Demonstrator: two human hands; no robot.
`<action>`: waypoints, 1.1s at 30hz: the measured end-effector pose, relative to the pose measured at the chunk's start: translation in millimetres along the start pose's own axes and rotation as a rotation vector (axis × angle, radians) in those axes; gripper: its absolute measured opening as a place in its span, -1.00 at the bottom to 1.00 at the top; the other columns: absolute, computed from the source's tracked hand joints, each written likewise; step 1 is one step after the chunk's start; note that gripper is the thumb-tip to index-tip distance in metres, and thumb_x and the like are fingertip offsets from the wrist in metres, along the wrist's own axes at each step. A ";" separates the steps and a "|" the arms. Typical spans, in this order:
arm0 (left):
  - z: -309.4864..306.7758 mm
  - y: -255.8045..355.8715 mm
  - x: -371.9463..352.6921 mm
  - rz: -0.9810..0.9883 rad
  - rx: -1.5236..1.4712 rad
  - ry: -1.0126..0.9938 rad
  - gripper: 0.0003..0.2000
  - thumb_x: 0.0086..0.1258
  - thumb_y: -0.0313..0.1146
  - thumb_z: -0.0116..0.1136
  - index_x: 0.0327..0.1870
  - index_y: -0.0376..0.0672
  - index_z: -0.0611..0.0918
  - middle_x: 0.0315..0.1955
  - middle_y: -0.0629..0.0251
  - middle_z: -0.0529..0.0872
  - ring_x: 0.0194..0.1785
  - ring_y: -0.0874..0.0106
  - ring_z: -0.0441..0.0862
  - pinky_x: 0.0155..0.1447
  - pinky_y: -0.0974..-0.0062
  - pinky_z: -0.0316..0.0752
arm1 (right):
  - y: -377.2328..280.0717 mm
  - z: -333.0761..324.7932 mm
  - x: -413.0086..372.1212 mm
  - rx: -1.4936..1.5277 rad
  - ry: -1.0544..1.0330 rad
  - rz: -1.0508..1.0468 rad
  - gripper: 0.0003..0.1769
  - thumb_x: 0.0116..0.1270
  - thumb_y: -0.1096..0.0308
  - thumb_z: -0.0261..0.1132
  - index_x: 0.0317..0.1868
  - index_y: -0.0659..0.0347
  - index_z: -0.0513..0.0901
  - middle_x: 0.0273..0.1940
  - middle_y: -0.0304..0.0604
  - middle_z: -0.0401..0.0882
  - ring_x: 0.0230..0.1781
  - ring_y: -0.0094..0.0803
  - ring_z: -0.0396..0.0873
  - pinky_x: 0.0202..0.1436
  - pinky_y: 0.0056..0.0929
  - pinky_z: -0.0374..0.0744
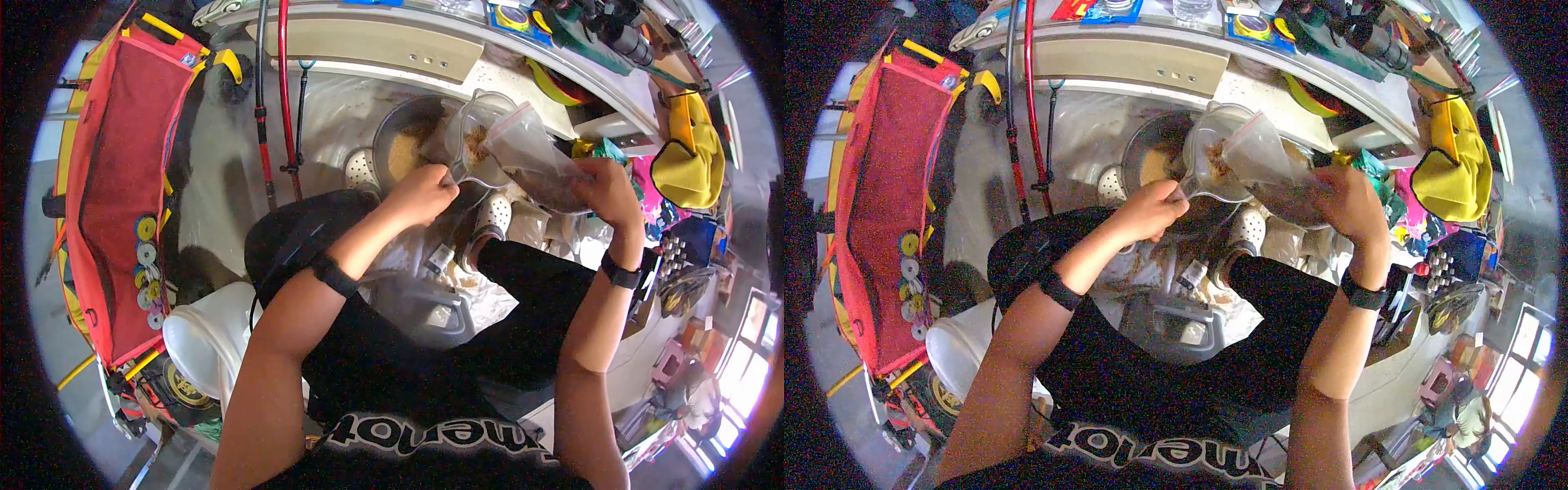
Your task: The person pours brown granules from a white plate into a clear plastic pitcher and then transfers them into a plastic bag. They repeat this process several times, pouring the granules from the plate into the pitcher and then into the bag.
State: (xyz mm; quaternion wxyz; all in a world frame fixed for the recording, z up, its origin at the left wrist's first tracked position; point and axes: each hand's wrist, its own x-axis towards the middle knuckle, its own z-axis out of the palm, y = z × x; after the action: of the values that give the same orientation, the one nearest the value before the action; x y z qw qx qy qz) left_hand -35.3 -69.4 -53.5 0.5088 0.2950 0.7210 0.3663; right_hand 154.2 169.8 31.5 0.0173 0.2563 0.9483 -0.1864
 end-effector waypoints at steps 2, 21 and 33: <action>1.4 -3.2 1.6 0.024 -0.051 0.016 -0.77 0.31 -0.30 0.07 -0.42 -0.31 0.47 -0.71 0.18 0.52 -0.73 0.35 0.49 -0.58 0.32 0.36 | -7.3 -4.2 -0.6 0.022 0.040 -0.019 -0.65 0.02 0.37 0.26 -0.12 0.26 0.66 -0.32 0.09 0.65 -0.27 -0.18 0.66 -0.17 -0.33 0.54; 4.9 -5.6 4.8 0.006 0.033 -0.015 -0.80 0.35 -0.26 0.07 -0.34 -0.23 0.49 -0.75 0.39 0.45 -0.76 0.54 0.39 -0.66 0.50 0.27 | -23.8 -13.5 0.8 -0.078 0.036 0.131 -0.66 -0.04 0.30 0.35 -0.19 0.19 0.70 -0.29 0.08 0.64 -0.24 -0.04 0.63 -0.14 -0.22 0.57; 4.9 -6.1 4.2 -0.010 0.055 -0.036 -0.78 0.34 -0.24 0.08 -0.35 -0.22 0.49 -0.74 0.36 0.47 -0.75 0.50 0.42 -0.63 0.48 0.31 | -24.9 -13.4 0.3 -0.044 0.063 0.139 -0.67 -0.03 0.31 0.35 -0.18 0.20 0.70 -0.24 0.04 0.65 -0.19 -0.07 0.63 -0.09 -0.26 0.56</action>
State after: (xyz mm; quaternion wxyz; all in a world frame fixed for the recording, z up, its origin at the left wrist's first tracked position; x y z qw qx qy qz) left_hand -32.2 -68.2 -61.7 0.5152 0.3115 0.7231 0.3386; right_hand 142.6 154.9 52.6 0.0058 0.3269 0.9321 -0.1556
